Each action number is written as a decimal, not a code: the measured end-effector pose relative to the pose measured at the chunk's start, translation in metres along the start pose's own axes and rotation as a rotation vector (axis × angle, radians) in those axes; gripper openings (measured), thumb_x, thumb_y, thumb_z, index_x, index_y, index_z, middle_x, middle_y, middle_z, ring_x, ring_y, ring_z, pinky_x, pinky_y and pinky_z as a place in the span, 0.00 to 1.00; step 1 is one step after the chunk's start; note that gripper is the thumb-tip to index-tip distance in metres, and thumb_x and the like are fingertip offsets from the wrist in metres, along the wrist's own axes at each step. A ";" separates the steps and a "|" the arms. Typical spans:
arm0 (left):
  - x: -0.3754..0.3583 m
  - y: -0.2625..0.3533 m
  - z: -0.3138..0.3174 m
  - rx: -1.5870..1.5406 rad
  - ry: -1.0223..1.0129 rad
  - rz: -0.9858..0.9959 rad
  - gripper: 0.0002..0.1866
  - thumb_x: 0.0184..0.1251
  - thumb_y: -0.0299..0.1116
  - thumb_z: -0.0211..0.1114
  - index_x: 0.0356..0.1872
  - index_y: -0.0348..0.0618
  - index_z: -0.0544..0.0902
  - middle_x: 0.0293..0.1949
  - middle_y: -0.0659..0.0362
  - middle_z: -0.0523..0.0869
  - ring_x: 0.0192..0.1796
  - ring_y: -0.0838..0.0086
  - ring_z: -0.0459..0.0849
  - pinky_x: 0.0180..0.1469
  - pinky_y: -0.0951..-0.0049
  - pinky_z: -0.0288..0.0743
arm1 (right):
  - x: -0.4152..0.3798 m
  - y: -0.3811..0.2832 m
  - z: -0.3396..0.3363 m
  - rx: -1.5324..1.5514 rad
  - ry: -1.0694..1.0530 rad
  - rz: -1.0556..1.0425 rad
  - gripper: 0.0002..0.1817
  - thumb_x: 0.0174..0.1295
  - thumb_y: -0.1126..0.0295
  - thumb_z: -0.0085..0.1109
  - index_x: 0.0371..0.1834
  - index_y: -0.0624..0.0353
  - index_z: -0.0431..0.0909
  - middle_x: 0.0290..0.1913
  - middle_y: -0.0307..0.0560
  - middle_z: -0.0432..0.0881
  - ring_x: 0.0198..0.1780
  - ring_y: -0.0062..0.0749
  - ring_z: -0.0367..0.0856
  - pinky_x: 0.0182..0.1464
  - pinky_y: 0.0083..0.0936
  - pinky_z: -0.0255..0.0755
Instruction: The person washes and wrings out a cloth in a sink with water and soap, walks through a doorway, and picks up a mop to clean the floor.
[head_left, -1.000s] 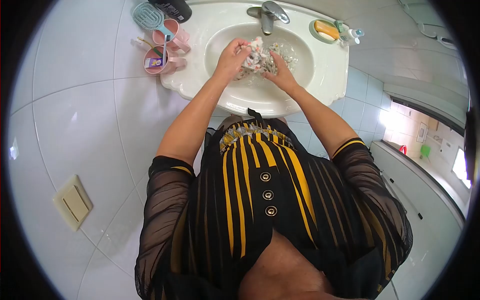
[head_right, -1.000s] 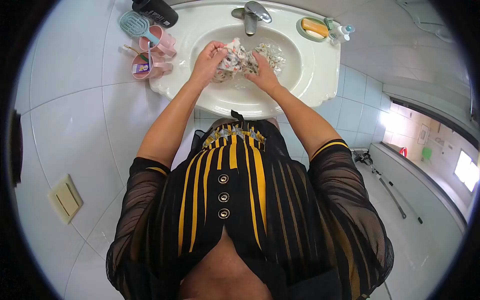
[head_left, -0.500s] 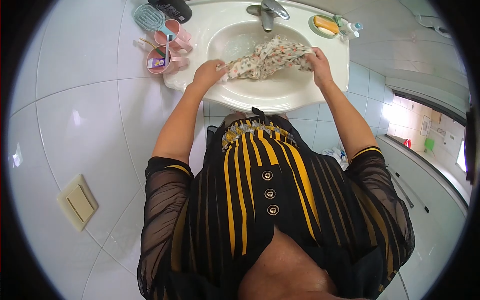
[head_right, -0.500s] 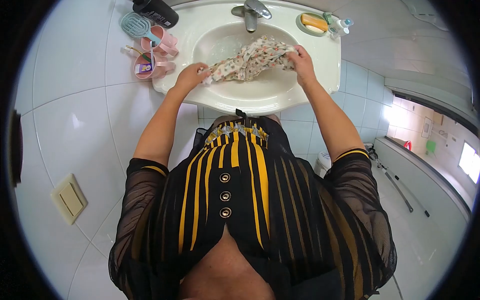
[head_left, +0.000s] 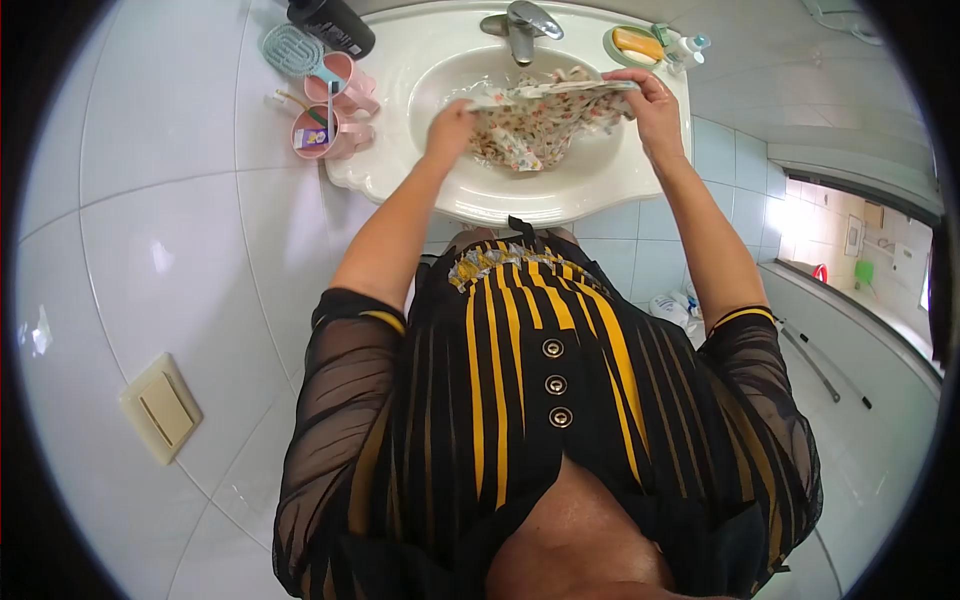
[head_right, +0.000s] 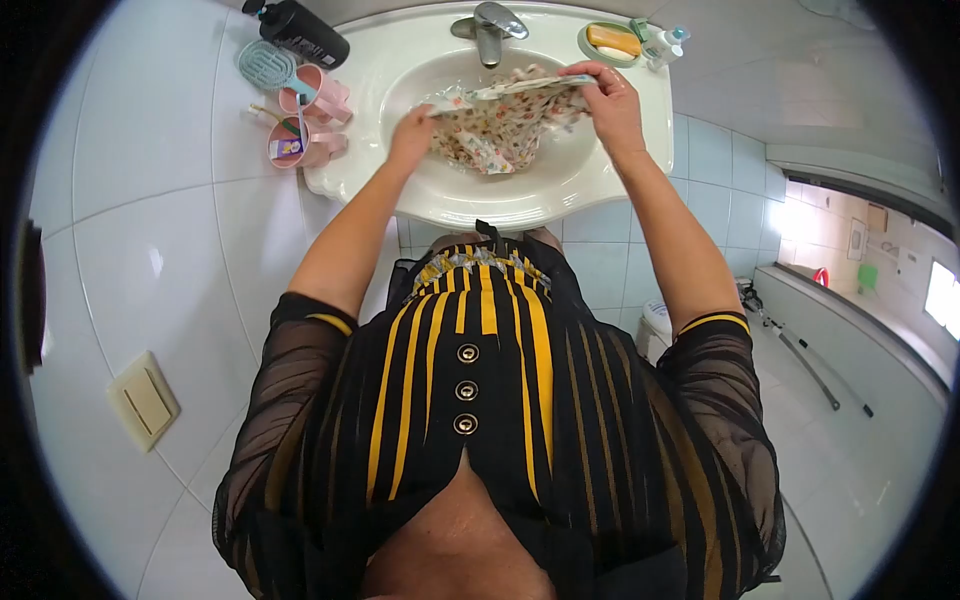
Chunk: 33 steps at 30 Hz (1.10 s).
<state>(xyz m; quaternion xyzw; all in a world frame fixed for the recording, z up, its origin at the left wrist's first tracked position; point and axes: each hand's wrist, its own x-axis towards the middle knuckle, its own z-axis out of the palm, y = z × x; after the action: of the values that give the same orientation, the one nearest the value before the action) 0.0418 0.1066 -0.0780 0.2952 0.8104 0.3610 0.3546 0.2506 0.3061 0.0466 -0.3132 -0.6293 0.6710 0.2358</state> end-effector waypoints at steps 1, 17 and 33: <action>0.002 0.005 -0.011 -0.137 0.097 0.065 0.16 0.57 0.35 0.57 0.45 0.39 0.77 0.27 0.55 0.80 0.34 0.66 0.79 0.41 0.69 0.72 | 0.002 0.020 -0.014 0.004 0.016 -0.003 0.14 0.52 0.81 0.44 0.40 0.62 0.76 0.40 0.43 0.81 0.41 0.26 0.78 0.45 0.23 0.72; -0.058 0.207 -0.130 -0.711 0.028 0.447 0.11 0.62 0.33 0.60 0.43 0.41 0.79 0.32 0.64 0.82 0.31 0.83 0.78 0.36 0.83 0.73 | -0.008 -0.088 0.002 0.317 0.173 -0.312 0.14 0.56 0.66 0.54 0.43 0.61 0.76 0.35 0.39 0.80 0.33 0.21 0.76 0.33 0.21 0.72; -0.021 0.071 -0.041 0.059 -0.240 0.337 0.14 0.60 0.34 0.59 0.46 0.46 0.81 0.43 0.54 0.81 0.46 0.76 0.80 0.45 0.78 0.72 | -0.011 0.032 -0.040 -0.403 -0.012 0.324 0.20 0.55 0.66 0.53 0.50 0.64 0.72 0.45 0.52 0.79 0.48 0.40 0.77 0.51 0.30 0.69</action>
<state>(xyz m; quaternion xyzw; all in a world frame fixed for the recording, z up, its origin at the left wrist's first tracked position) 0.0377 0.1159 0.0057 0.4778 0.7117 0.3538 0.3743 0.2893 0.3232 0.0157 -0.4465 -0.6932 0.5631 0.0542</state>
